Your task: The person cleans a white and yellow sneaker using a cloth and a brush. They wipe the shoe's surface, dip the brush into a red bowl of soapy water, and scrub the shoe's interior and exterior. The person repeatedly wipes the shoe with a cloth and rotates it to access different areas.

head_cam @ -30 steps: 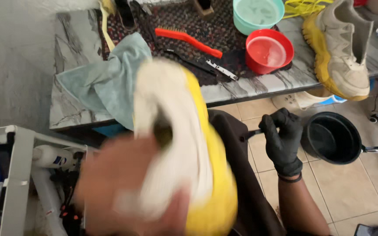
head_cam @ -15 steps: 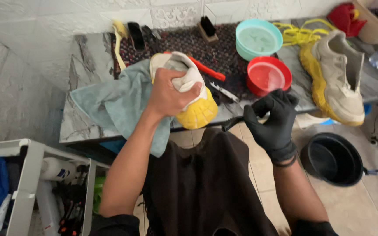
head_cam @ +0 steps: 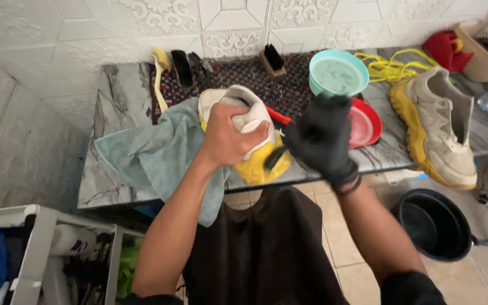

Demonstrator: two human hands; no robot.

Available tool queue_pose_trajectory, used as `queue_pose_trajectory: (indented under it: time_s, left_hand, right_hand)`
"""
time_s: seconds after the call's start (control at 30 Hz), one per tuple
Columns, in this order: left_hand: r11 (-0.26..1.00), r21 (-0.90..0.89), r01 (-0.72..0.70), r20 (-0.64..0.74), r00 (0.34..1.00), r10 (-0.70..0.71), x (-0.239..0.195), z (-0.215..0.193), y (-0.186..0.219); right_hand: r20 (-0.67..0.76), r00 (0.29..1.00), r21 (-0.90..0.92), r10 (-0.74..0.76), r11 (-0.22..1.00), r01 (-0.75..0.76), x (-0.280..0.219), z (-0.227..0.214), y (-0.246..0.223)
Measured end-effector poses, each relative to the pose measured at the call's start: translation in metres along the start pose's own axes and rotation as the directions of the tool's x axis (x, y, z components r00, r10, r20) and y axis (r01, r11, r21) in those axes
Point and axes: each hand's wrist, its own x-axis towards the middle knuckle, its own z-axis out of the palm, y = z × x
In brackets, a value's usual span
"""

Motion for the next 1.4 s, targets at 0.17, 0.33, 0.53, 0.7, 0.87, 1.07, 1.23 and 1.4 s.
queue_pose_trajectory:
  time_s: [0.17,0.33,0.53,0.7,0.87,1.07,1.23,1.4]
  left_hand:
    - [1.000,-0.007,-0.023,-0.042,0.999,0.023,-0.001,0.001,0.010]
    - [0.983,-0.145,0.111,0.029,0.994,-0.107,0.005,-0.002,0.019]
    - [0.993,0.112,-0.032,-0.032,0.999,0.036,0.011,0.004,0.001]
    - [0.989,0.033,-0.145,-0.008,0.989,0.145,0.021,0.002,0.018]
    - [0.976,0.152,-0.158,-0.051,0.985,0.168,0.015,-0.001,-0.011]
    - [0.998,0.011,0.058,-0.005,0.998,-0.058,0.007,-0.004,0.024]
    - [0.972,-0.112,0.206,0.096,0.976,-0.196,0.009,0.001,0.021]
    - [0.930,-0.169,0.326,0.193,0.936,-0.293,0.015,0.001,0.013]
  right_hand:
    - [0.020,0.999,0.056,0.032,0.998,-0.033,0.004,-0.001,0.003]
    - [0.056,0.997,0.040,-0.051,0.998,0.048,0.013,-0.002,-0.003]
    - [0.026,0.992,0.101,-0.121,0.988,0.118,0.015,-0.006,-0.003]
    - [0.027,0.992,-0.116,-0.122,0.985,0.125,0.033,-0.021,0.040]
    - [0.062,0.979,-0.491,0.196,0.860,-0.142,0.007,-0.030,0.075]
    - [0.274,0.933,-0.847,0.232,0.517,0.120,-0.012,-0.059,0.161]
    - [0.337,0.893,-0.927,0.299,0.272,0.258,-0.026,-0.060,0.158]
    - [0.254,0.898,-0.795,0.359,0.607,-0.018,-0.020,-0.083,0.111]
